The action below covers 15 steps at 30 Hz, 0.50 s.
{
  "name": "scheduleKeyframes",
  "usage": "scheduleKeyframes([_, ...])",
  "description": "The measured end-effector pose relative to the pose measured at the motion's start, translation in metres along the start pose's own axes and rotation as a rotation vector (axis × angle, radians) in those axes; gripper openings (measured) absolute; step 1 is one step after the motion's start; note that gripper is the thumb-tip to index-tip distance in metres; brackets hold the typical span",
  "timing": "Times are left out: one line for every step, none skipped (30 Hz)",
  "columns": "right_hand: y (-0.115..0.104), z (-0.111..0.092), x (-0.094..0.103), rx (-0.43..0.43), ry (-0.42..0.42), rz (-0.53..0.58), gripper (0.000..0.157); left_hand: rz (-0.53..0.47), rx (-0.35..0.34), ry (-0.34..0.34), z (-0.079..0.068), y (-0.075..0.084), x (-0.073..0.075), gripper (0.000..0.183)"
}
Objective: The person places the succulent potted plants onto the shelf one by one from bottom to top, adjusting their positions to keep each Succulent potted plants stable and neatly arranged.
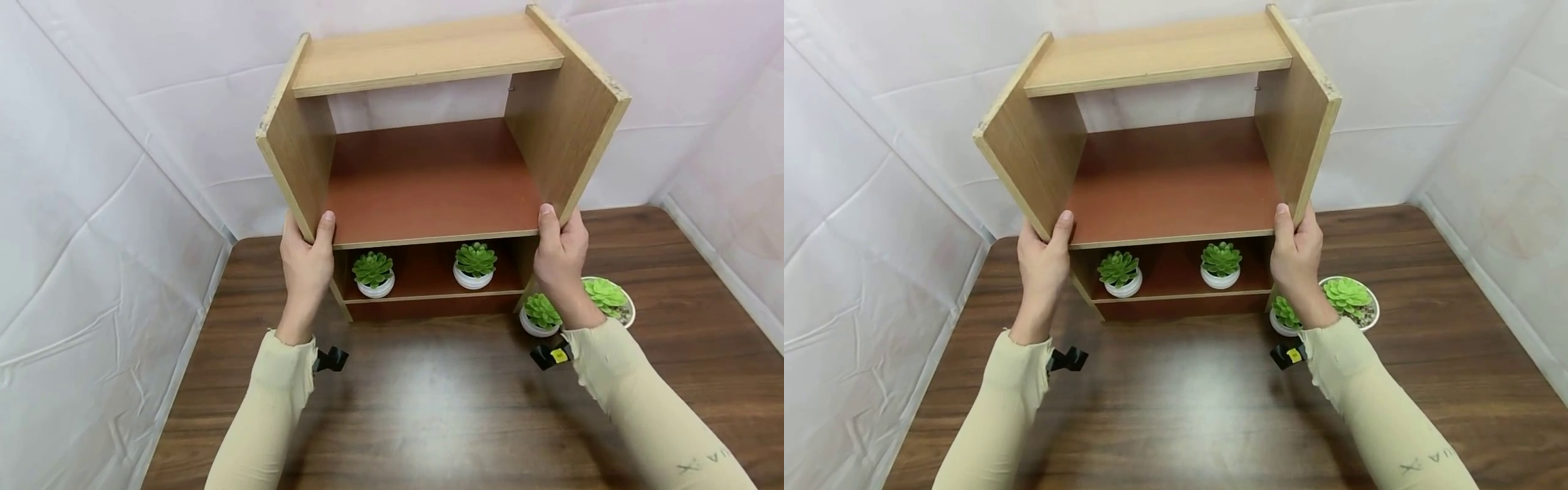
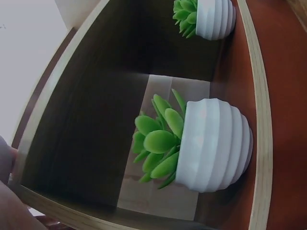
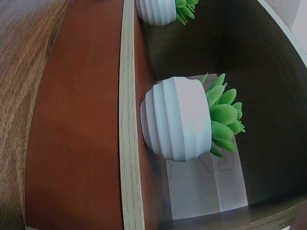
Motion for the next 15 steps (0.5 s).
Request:
scheduleKeyframes([0.000,0.000,0.000,0.001,0.001,0.001,0.025,-0.012,0.015,-0.010,0.000,-0.002,-0.001,0.045])
scheduleKeyframes([0.000,0.000,0.001,0.001,0.003,0.002,0.025,-0.025,0.028,-0.019,0.000,-0.003,-0.003,0.045])
scheduleKeyframes([0.000,0.000,0.001,0.002,0.004,0.001,0.024,-0.041,0.039,-0.027,0.000,-0.004,-0.004,0.045])
scheduleKeyframes([0.000,0.001,0.002,0.004,0.004,-0.001,0.024,-0.056,0.048,-0.032,0.000,-0.005,-0.005,0.045])
scheduleKeyframes([0.000,0.001,0.002,0.005,0.001,-0.002,0.024,-0.070,0.053,-0.036,0.000,-0.007,-0.006,0.044])
scheduleKeyframes([0.000,0.001,0.002,0.004,-0.002,-0.003,0.025,-0.087,0.057,-0.034,0.000,-0.007,-0.007,0.043])
scheduleKeyframes([0.000,0.001,0.002,0.005,-0.006,-0.007,0.025,-0.107,0.059,-0.032,0.000,-0.008,-0.008,0.042])
scheduleKeyframes([-0.001,0.001,0.002,0.007,-0.008,-0.015,0.026,-0.128,0.060,-0.027,0.000,-0.008,-0.008,0.041])
scheduleKeyframes([-0.001,0.001,0.002,0.008,-0.011,-0.021,0.026,-0.150,0.065,-0.022,-0.001,-0.008,-0.009,0.041])
scheduleKeyframes([-0.001,0.001,0.001,0.007,-0.013,-0.025,0.026,-0.168,0.069,-0.017,-0.001,-0.009,-0.010,0.040])
scheduleKeyframes([-0.001,0.001,0.001,0.006,-0.014,-0.027,0.027,-0.182,0.075,-0.011,-0.002,-0.010,-0.010,0.040])
scheduleKeyframes([0.000,0.001,0.001,0.005,-0.013,-0.030,0.027,-0.193,0.078,-0.005,-0.002,-0.010,-0.011,0.040])
scheduleKeyframes([0.000,0.000,0.001,0.004,-0.012,-0.032,0.026,-0.198,0.081,0.001,-0.002,-0.011,-0.011,0.039])
scheduleKeyframes([0.001,0.000,0.001,0.003,-0.011,-0.030,0.026,-0.197,0.083,0.007,-0.002,-0.011,-0.011,0.039])
scheduleKeyframes([0.001,0.001,0.002,0.002,-0.009,-0.026,0.025,-0.191,0.085,0.011,-0.003,-0.012,-0.012,0.039])
Point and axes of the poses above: each hand's wrist, its own z-axis towards the middle knuckle, its own x-axis out of the back of the hand, y = z × x, the point moved 7 cm from there along z, towards the middle knuckle, and after that the axes turned 9 degrees about -x, right-handed, at the moved point
